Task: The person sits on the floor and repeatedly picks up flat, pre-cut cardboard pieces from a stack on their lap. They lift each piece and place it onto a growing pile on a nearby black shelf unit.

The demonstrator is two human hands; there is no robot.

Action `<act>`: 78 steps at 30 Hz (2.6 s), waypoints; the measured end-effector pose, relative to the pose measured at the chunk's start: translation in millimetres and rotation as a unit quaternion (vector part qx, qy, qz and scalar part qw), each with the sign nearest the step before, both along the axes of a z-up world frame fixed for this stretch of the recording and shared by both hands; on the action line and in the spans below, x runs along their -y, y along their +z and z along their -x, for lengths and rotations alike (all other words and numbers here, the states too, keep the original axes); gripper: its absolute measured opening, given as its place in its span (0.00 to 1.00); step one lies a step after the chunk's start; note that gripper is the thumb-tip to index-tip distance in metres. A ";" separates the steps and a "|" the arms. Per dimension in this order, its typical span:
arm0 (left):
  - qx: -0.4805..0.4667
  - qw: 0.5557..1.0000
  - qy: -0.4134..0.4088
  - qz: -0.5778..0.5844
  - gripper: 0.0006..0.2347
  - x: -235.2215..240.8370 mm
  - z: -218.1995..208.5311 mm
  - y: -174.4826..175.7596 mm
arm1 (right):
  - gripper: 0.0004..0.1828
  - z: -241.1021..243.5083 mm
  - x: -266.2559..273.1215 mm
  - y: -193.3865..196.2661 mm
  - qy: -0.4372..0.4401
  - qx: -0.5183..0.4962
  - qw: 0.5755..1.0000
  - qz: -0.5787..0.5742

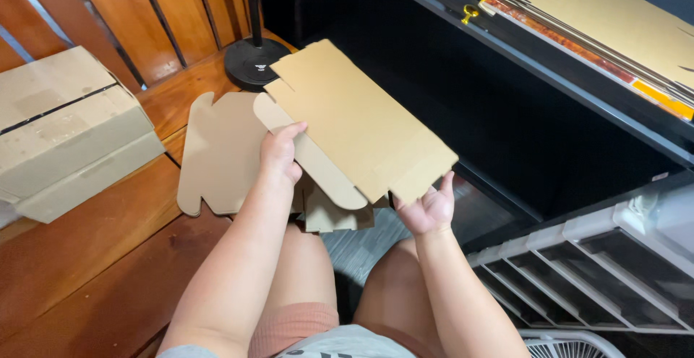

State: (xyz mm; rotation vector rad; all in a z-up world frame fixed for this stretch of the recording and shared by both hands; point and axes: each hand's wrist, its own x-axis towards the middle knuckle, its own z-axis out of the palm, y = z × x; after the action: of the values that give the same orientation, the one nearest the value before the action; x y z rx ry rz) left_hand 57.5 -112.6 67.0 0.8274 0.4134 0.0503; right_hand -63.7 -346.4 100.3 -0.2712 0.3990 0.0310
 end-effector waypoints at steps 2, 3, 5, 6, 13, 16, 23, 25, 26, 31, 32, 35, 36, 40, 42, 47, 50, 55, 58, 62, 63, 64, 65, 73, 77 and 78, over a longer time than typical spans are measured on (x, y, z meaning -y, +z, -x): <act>0.000 1.000 0.017 0.003 0.29 7.7 13.6 13.4 | 0.42 -8.5 4.3 -6.9 -0.011 -0.003 1.000 -0.002; 0.001 0.999 0.037 0.007 0.30 11.3 20.5 20.0 | 0.43 -12.8 6.3 -10.3 -0.019 -0.007 1.000 -0.003; 0.003 0.999 0.049 0.015 0.31 17.4 23.1 17.0 | 0.40 -13.3 4.1 -13.7 -0.030 0.004 1.000 0.000; 0.005 0.998 0.063 0.024 0.32 19.9 24.4 15.3 | 0.38 -13.9 2.5 -15.4 -0.039 0.016 0.999 0.004; -0.015 0.985 0.132 0.113 0.29 29.8 23.1 9.2 | 0.11 -20.8 -17.1 -40.5 -0.123 0.014 0.961 0.248; -0.029 0.981 0.155 0.116 0.26 28.3 30.6 13.4 | 0.24 -7.6 -35.5 -16.2 -0.105 0.048 0.936 0.333; -0.025 0.981 0.159 0.111 0.25 15.5 37.7 5.1 | 0.33 -14.8 -43.2 -16.3 -0.029 0.059 0.891 0.450; -0.024 0.983 0.149 0.105 0.25 5.0 40.9 6.4 | 0.34 -16.6 -41.7 -16.1 -0.030 0.064 0.887 0.456; -0.012 0.986 0.150 0.077 0.25 -2.1 41.0 4.5 | 0.35 -16.4 -40.3 -15.7 -0.033 0.071 0.884 0.460; 0.034 0.990 0.128 -0.045 0.26 -43.4 54.1 8.9 | 0.36 -19.5 -31.6 -19.1 -0.041 0.085 0.871 0.481; 0.065 0.989 0.091 -0.093 0.30 -49.0 62.2 16.8 | 0.36 -21.3 -29.0 -21.7 -0.040 0.096 0.869 0.483; 0.103 0.976 0.019 -0.189 0.34 -66.0 81.0 34.3 | 0.36 -17.1 -26.5 -12.5 -0.039 0.110 0.864 0.489; 0.109 0.965 -0.014 -0.237 0.34 -71.3 86.0 39.2 | 0.36 -14.0 -26.1 -6.7 -0.039 0.113 0.861 0.495; 0.128 0.946 -0.045 -0.295 0.25 -89.5 93.0 33.3 | 0.36 -7.7 -18.7 7.7 -0.042 0.124 0.856 0.500; 0.132 0.934 -0.067 -0.326 0.24 -94.7 95.9 35.0 | 0.36 -3.7 -11.4 18.4 -0.040 0.137 0.847 0.512; 0.204 0.919 -0.083 -0.328 0.27 -90.8 105.9 56.7 | 0.37 26.6 7.7 80.5 -0.061 0.170 0.812 0.555; 0.247 0.910 -0.097 -0.319 0.28 -83.7 95.7 61.4 | 0.38 44.7 24.5 114.4 -0.091 0.185 0.785 0.584; 0.317 0.896 -0.119 -0.287 0.29 -30.8 114.8 156.1 | 0.38 66.3 61.9 163.1 -0.149 0.201 0.740 0.625; 0.354 0.886 -0.103 -0.282 0.29 5.0 110.7 194.6 | 0.37 74.3 90.7 190.7 -0.192 0.209 0.724 0.629; 0.356 0.839 -0.092 -0.401 0.25 50.2 85.6 236.1 | 0.29 71.7 130.6 222.0 -0.211 0.179 0.710 0.647; 0.371 0.835 -0.098 -0.394 0.25 61.8 79.2 246.0 | 0.28 69.2 137.2 230.2 -0.232 0.165 0.701 0.654; 0.375 0.834 -0.100 -0.392 0.25 74.0 68.9 252.2 | 0.28 65.0 146.0 236.0 -0.236 0.165 0.699 0.654; 0.385 0.831 -0.102 -0.388 0.25 86.5 58.7 258.6 | 0.27 60.9 155.0 241.8 -0.244 0.154 0.707 0.646; 0.404 0.823 -0.184 -0.354 0.24 171.0 -16.8 297.0 | 0.26 15.4 235.3 264.0 -0.253 0.156 0.730 0.616; 0.368 0.831 -0.223 -0.353 0.25 201.8 -48.2 304.6 | 0.28 -0.8 255.4 269.7 -0.248 0.073 0.728 0.635; 0.346 0.839 -0.241 -0.344 0.26 208.3 -54.5 306.5 | 0.29 -3.8 258.9 270.6 -0.244 0.064 0.730 0.635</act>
State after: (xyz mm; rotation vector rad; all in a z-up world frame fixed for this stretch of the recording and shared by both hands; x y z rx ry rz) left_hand 112.0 -320.9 373.4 1.5273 -0.5525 0.0249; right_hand -59.8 -605.3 371.0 -1.5232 0.2845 -0.8216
